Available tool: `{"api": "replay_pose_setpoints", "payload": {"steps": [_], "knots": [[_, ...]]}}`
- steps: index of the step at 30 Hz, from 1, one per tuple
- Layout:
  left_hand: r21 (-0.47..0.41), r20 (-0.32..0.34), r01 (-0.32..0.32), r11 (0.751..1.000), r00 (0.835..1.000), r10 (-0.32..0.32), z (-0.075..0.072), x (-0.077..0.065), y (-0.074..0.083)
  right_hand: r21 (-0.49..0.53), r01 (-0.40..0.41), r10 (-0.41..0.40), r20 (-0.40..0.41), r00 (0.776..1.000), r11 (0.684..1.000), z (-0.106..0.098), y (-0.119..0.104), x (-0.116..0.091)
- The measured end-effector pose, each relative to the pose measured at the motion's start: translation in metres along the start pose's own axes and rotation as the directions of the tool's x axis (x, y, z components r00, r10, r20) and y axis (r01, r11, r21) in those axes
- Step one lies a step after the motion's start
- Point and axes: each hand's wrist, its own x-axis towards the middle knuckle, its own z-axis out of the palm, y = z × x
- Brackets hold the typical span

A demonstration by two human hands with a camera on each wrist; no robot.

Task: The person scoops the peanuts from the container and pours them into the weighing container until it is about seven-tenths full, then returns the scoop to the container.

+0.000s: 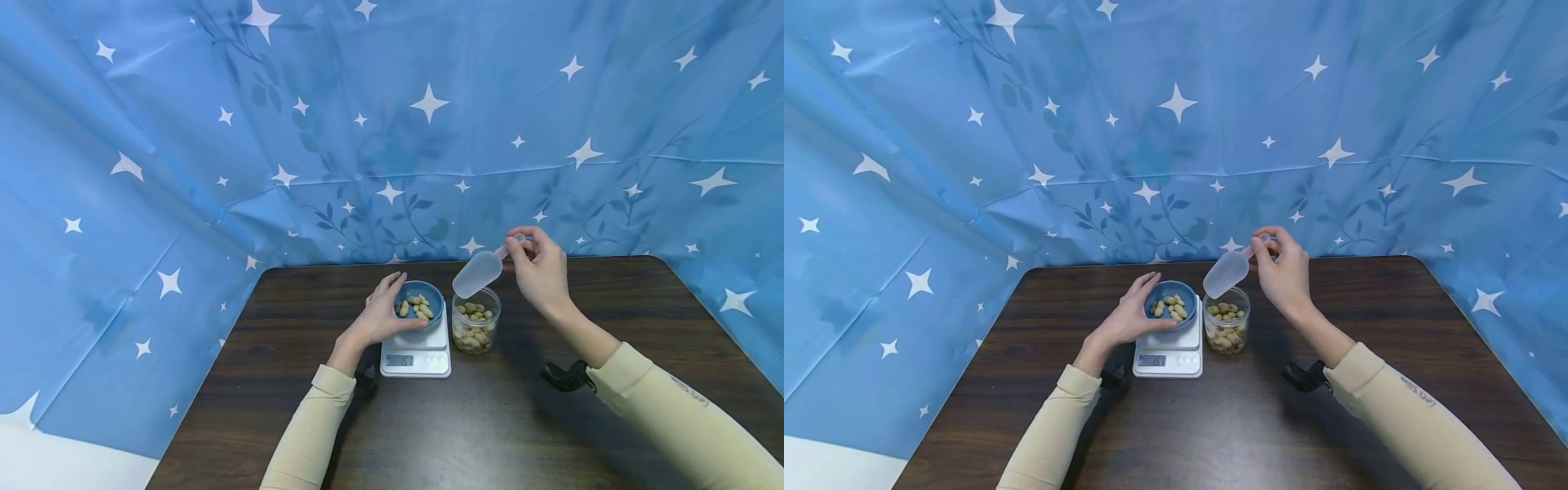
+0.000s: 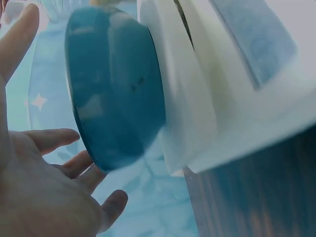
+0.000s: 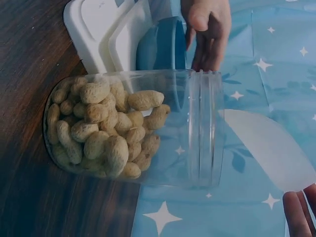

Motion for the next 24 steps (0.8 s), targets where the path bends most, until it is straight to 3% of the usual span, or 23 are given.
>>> {"api": "replay_pose_setpoints", "payload": {"steps": [15, 24], "knots": [[0.074, -0.011, -0.161, 0.984, 0.987, 0.162, 0.017, 0.005, 0.025, -0.155, 0.122, -0.115, 0.05, 0.992, 0.98, -0.002, 0.005, -0.007], [0.054, 0.033, -0.159, 0.986, 0.987, 0.157, 0.027, 0.008, 0.035, -0.202, 0.239, -0.226, 0.087, 0.97, 0.95, 0.001, 0.009, -0.009]]}}
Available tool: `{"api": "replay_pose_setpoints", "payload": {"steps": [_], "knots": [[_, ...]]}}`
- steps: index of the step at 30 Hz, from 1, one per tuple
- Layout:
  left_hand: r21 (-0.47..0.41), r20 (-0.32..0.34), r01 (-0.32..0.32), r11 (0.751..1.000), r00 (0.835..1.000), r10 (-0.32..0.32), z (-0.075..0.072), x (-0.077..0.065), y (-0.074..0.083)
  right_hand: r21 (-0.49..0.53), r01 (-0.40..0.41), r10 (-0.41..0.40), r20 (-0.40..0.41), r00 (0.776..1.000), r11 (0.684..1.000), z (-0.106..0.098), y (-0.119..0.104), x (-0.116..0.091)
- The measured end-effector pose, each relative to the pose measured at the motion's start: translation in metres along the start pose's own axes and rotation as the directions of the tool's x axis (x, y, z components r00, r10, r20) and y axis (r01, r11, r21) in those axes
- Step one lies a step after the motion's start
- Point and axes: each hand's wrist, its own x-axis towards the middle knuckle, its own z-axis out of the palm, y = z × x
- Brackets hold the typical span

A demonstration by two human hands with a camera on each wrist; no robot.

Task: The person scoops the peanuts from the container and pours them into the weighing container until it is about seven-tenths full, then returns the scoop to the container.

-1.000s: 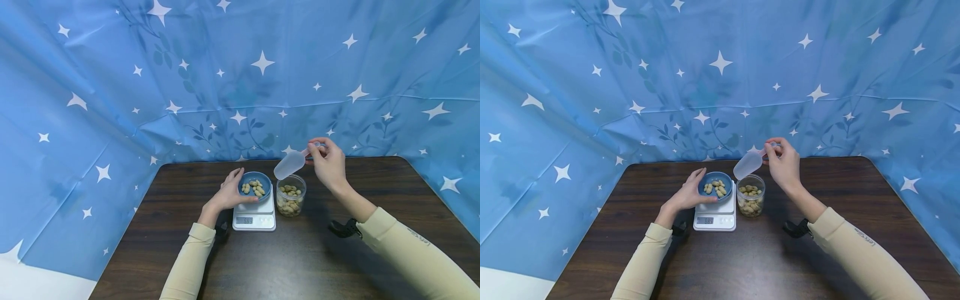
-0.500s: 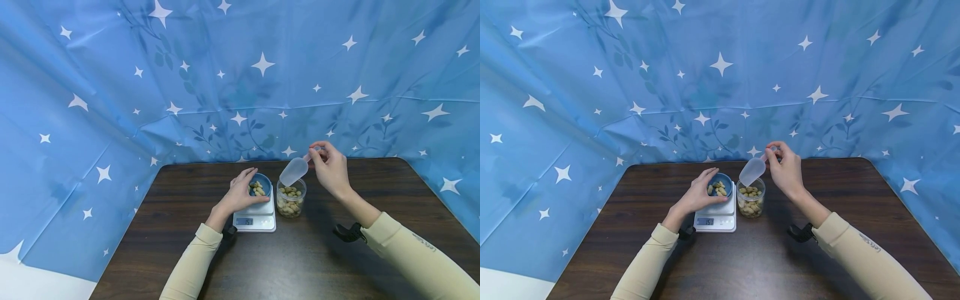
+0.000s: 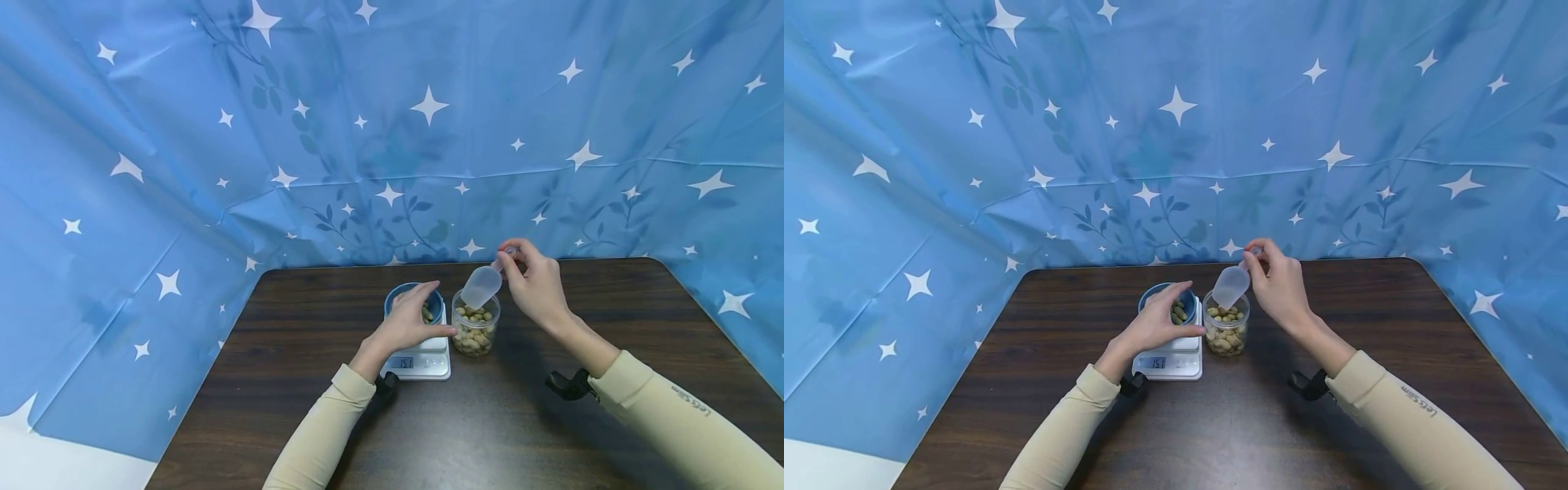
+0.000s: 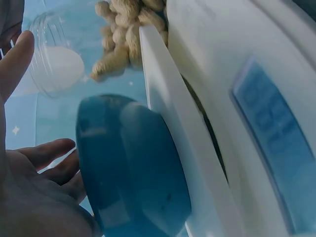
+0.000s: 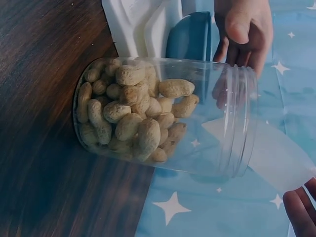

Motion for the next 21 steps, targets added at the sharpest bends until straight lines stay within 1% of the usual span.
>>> {"api": "replay_pose_setpoints", "payload": {"steps": [4, 7, 12, 15, 18, 21], "knots": [[0.001, 0.012, 0.003, 1.0, 1.0, -0.003, 0.003, 0.003, 0.006, -0.033, 0.053, -0.052, 0.02, 0.998, 0.998, 0.002, 0.001, -0.001], [0.001, 0.013, -0.009, 1.0, 1.0, 0.009, 0.006, 0.006, 0.01, -0.064, 0.101, -0.099, 0.037, 0.994, 0.993, 0.003, 0.001, -0.001], [0.006, 0.016, -0.017, 1.0, 1.0, 0.017, 0.011, 0.009, 0.014, -0.113, 0.176, -0.167, 0.078, 0.983, 0.978, 0.007, 0.001, -0.004], [0.016, 0.015, -0.02, 1.0, 1.0, 0.02, 0.014, 0.01, 0.015, -0.14, 0.244, -0.23, 0.112, 0.967, 0.96, 0.008, 0.001, -0.006], [0.015, 0.012, -0.027, 1.0, 1.0, 0.027, 0.015, 0.012, 0.016, -0.165, 0.328, -0.306, 0.145, 0.941, 0.93, 0.01, 0.002, -0.007], [0.014, 0.017, -0.031, 0.999, 0.999, 0.031, 0.016, 0.014, 0.016, -0.18, 0.386, -0.358, 0.17, 0.918, 0.905, 0.012, 0.003, -0.008]]}}
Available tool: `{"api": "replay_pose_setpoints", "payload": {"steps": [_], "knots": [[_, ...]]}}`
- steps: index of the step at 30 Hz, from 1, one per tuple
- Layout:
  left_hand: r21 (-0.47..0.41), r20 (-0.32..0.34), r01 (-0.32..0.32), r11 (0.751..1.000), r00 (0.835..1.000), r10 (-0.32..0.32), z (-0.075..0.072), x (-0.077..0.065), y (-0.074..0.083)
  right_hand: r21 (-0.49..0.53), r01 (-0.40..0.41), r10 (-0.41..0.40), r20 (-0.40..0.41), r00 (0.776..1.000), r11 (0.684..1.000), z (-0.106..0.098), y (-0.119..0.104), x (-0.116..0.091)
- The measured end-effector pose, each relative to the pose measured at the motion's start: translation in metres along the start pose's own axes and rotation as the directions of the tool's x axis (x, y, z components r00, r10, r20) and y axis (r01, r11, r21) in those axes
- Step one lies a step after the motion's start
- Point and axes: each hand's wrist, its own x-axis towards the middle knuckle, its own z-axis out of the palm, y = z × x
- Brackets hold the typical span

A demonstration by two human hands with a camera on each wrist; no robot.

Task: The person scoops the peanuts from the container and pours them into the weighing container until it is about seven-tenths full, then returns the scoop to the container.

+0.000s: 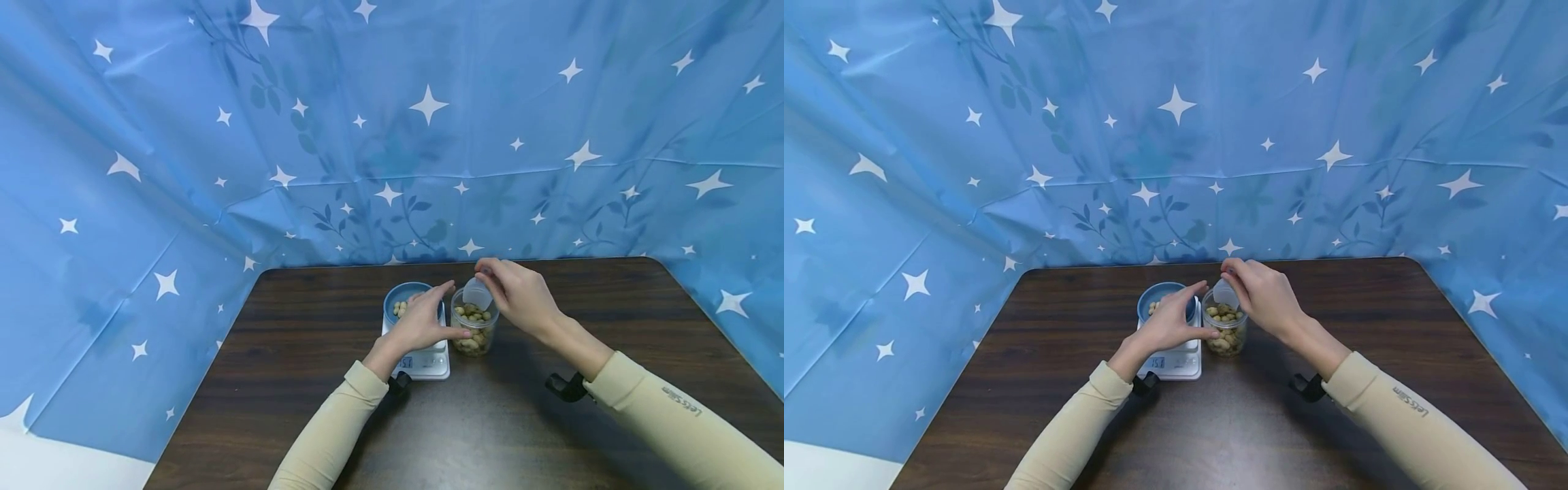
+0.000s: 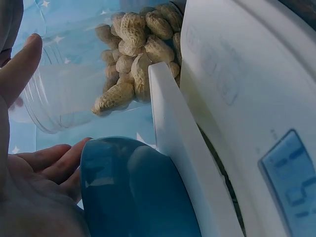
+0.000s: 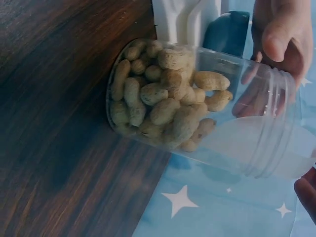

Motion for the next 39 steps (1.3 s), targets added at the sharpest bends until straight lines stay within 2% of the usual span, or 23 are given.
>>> {"api": "replay_pose_setpoints", "payload": {"steps": [7, 13, 19, 31, 34, 39], "knots": [[0.002, 0.029, 0.001, 1.0, 1.0, -0.001, 0.002, 0.001, 0.0, 0.024, 0.025, -0.027, 0.043, 0.999, 0.999, 0.005, 0.003, -0.003], [-0.006, 0.043, 0.001, 1.0, 0.999, -0.001, 0.004, 0.002, 0.002, 0.085, 0.009, -0.02, 0.121, 0.992, 0.996, 0.009, 0.007, -0.008], [-0.009, 0.031, -0.023, 1.0, 0.999, 0.024, 0.005, 0.004, 0.003, 0.134, -0.048, 0.027, 0.159, 0.987, 0.99, 0.012, 0.01, -0.008], [-0.005, 0.038, -0.024, 1.0, 0.999, 0.024, 0.005, 0.008, 0.004, 0.114, -0.137, 0.124, 0.11, 0.986, 0.984, 0.013, 0.01, -0.002], [-0.007, 0.046, -0.025, 1.0, 0.999, 0.025, 0.005, 0.007, 0.004, 0.119, -0.183, 0.169, 0.12, 0.978, 0.976, 0.009, 0.01, -0.001], [-0.007, 0.047, -0.014, 1.0, 0.999, 0.014, 0.004, 0.006, 0.004, 0.156, -0.271, 0.238, 0.198, 0.951, 0.95, 0.009, 0.013, -0.003]]}}
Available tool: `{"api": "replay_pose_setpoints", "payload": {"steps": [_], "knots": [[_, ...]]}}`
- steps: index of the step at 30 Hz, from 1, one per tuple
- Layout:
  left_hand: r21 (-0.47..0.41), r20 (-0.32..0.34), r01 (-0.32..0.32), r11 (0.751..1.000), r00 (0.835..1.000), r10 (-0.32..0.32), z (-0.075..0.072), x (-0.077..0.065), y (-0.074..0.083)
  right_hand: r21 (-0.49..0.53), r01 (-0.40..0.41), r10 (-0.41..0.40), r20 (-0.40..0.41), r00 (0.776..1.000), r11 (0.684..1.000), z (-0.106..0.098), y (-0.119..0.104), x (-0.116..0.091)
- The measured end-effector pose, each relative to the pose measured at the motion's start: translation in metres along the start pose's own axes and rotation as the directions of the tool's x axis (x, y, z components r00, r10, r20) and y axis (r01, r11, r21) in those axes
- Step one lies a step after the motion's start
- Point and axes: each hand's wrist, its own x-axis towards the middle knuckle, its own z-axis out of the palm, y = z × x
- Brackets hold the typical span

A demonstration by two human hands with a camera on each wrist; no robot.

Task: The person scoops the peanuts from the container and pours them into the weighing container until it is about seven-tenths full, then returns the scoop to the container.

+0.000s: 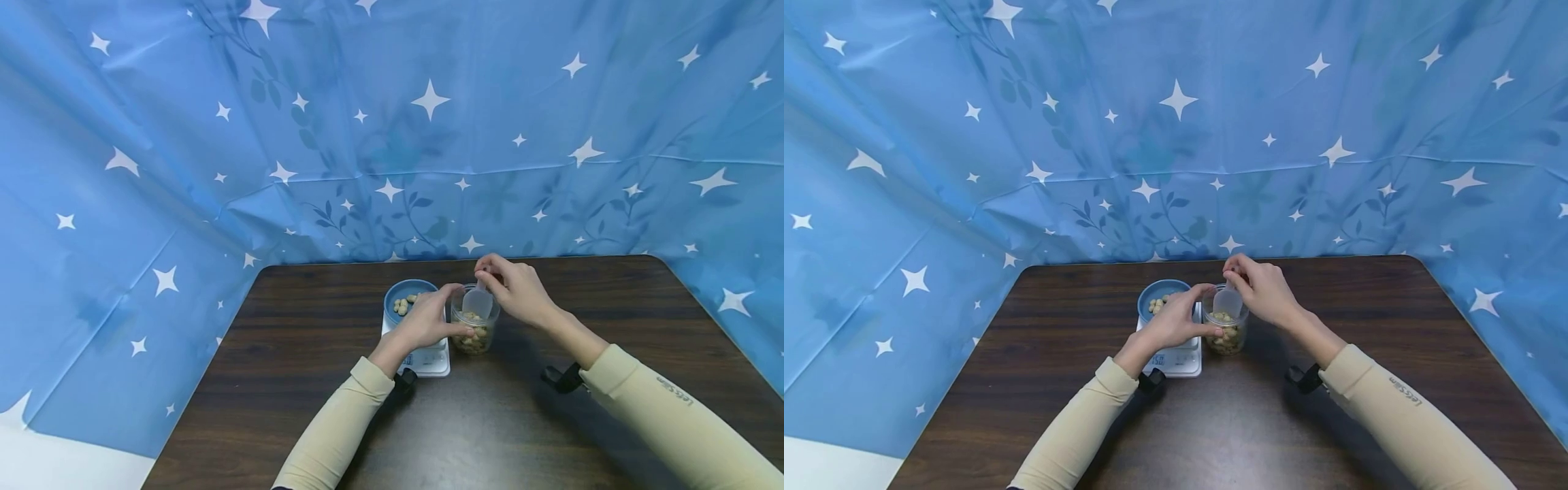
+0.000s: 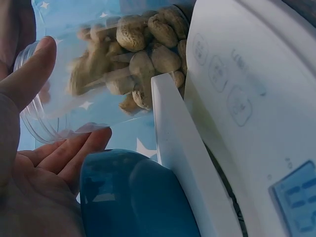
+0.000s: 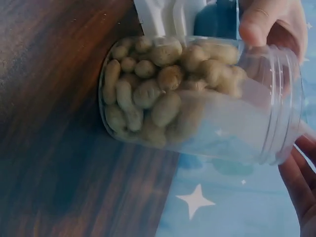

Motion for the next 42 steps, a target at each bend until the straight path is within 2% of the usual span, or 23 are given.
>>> {"api": "replay_pose_setpoints", "payload": {"steps": [3, 7, 13, 20, 25, 28, 37, 42], "knots": [[0.0, -0.004, 0.003, 1.0, 1.0, -0.003, -0.0004, -0.0002, 0.0, 0.024, -0.036, 0.036, 0.013, 0.999, 0.999, 0.002, 0.0004, 0.0], [-0.007, -0.006, 0.01, 1.0, 1.0, -0.01, -0.0002, 0.0004, 0.0001, 0.017, -0.092, 0.093, -0.024, 0.995, 0.996, 0.0036, 0.0004, -0.0003], [-0.011, -0.001, 0.027, 1.0, 1.0, -0.027, -0.0001, 0.0008, 0.0004, 0.051, -0.217, 0.221, -0.091, 0.971, 0.975, 0.0016, 0.0008, -0.0023], [-0.032, 0.005, 0.029, 0.999, 1.0, -0.029, -0.0009, 0.001, 0.0, 0.082, -0.23, 0.241, -0.158, 0.958, 0.97, -0.0001, -0.0013, -0.002], [-0.031, 0.009, 0.03, 0.999, 1.0, -0.03, -0.0006, 0.0014, -0.0005, 0.112, -0.262, 0.281, -0.208, 0.937, 0.958, -0.0025, -0.0048, 0.0007], [-0.018, 0.008, 0.032, 0.999, 0.999, -0.032, -0.0007, 0.0014, -0.0006, 0.139, -0.287, 0.311, -0.197, 0.93, 0.948, -0.0034, -0.0061, 0.0013], [-0.012, 0.01, 0.029, 0.999, 1.0, -0.029, -0.001, 0.0012, -0.0008, 0.184, -0.319, 0.346, -0.135, 0.929, 0.93, 0.0041, -0.0059, -0.0035], [-0.008, 0.012, 0.036, 0.999, 0.999, -0.036, -0.001, 0.0018, -0.0002, 0.217, -0.356, 0.391, -0.145, 0.909, 0.909, 0.0017, -0.0058, -0.0032]]}}
